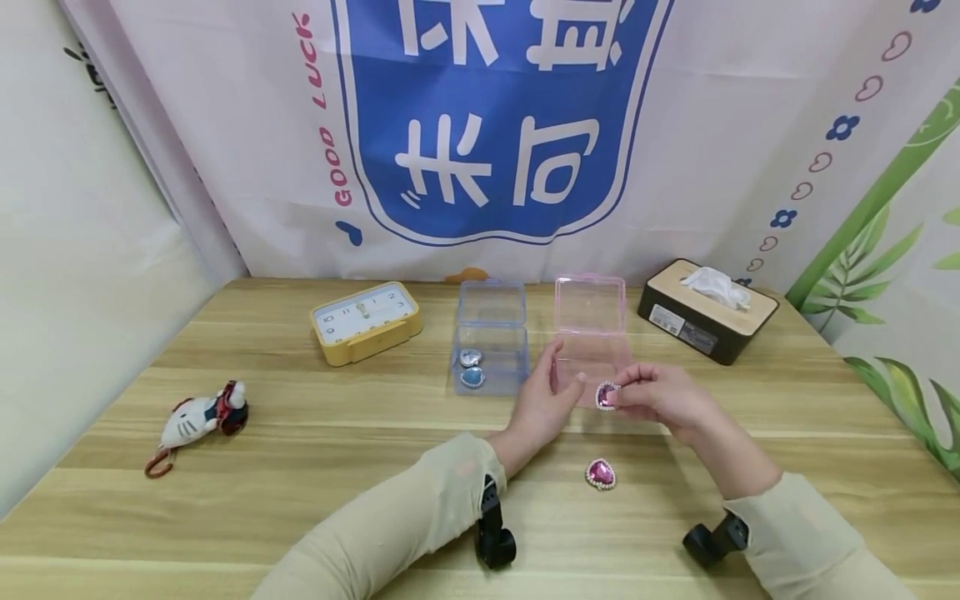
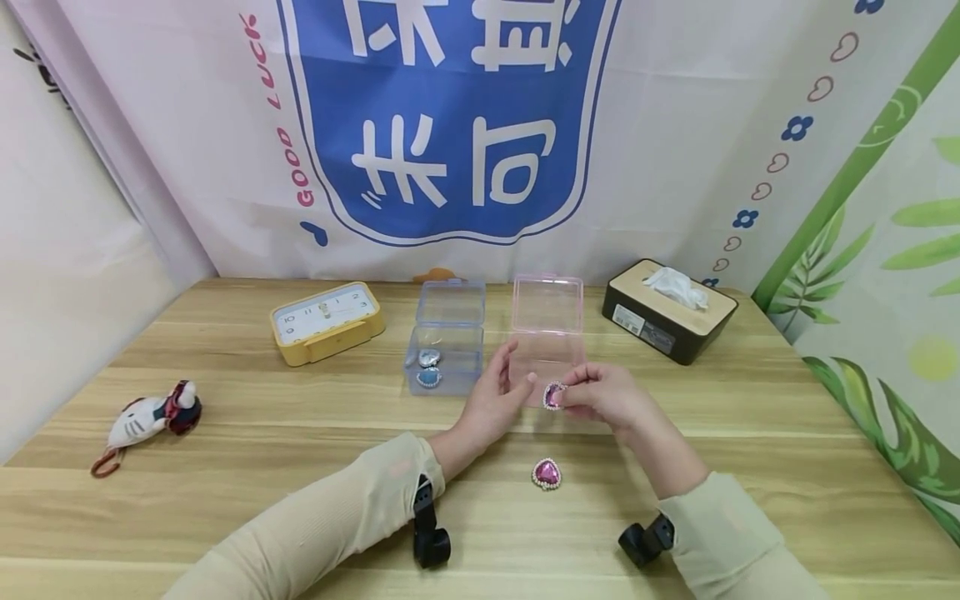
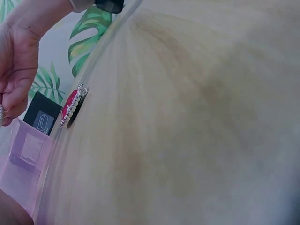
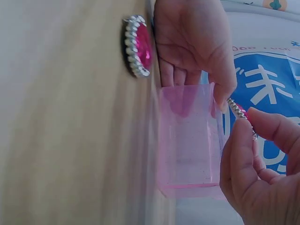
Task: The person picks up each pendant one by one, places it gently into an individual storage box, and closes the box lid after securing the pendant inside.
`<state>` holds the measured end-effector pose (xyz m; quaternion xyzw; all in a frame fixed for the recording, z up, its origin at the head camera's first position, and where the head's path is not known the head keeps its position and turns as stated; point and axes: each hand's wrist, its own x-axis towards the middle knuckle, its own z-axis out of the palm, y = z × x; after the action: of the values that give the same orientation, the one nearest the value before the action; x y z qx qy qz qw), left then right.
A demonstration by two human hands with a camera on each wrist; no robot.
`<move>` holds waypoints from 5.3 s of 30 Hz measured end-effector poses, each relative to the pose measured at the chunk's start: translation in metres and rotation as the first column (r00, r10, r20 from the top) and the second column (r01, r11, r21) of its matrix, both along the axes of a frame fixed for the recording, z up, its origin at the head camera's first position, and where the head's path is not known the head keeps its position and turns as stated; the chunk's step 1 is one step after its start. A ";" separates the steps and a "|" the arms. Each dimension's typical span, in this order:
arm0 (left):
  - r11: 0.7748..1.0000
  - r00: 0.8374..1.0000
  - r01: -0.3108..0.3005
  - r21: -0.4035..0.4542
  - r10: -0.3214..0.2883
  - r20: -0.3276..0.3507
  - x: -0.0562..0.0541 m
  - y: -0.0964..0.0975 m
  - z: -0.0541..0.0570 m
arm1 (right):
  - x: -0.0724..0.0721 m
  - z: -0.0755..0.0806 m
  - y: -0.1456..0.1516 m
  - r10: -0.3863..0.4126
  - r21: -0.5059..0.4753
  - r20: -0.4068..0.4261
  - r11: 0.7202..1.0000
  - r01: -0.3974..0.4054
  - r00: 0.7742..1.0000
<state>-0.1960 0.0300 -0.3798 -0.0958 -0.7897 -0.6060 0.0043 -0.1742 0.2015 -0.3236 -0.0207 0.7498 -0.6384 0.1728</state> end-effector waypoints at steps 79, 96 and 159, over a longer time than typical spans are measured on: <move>0.999 1.000 -0.006 -0.033 0.006 -0.007 0.000 0.000 -0.001 | -0.011 0.030 -0.001 -0.127 0.028 -0.067 0.991 0.129 0.990; 1.000 1.000 0.006 -0.018 -0.006 -0.008 0.000 -0.001 -0.002 | 0.015 0.017 0.006 0.114 0.240 -0.115 0.967 -0.084 0.987; 0.999 1.000 0.004 -0.041 -0.004 -0.014 0.001 -0.002 0.000 | 0.042 -0.025 -0.019 0.209 0.439 -0.116 0.888 -0.139 0.971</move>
<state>-0.1953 0.0278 -0.3793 -0.1019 -0.8017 -0.5890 0.0069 -0.1324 0.1826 -0.3491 -0.1009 0.8778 -0.4367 0.1690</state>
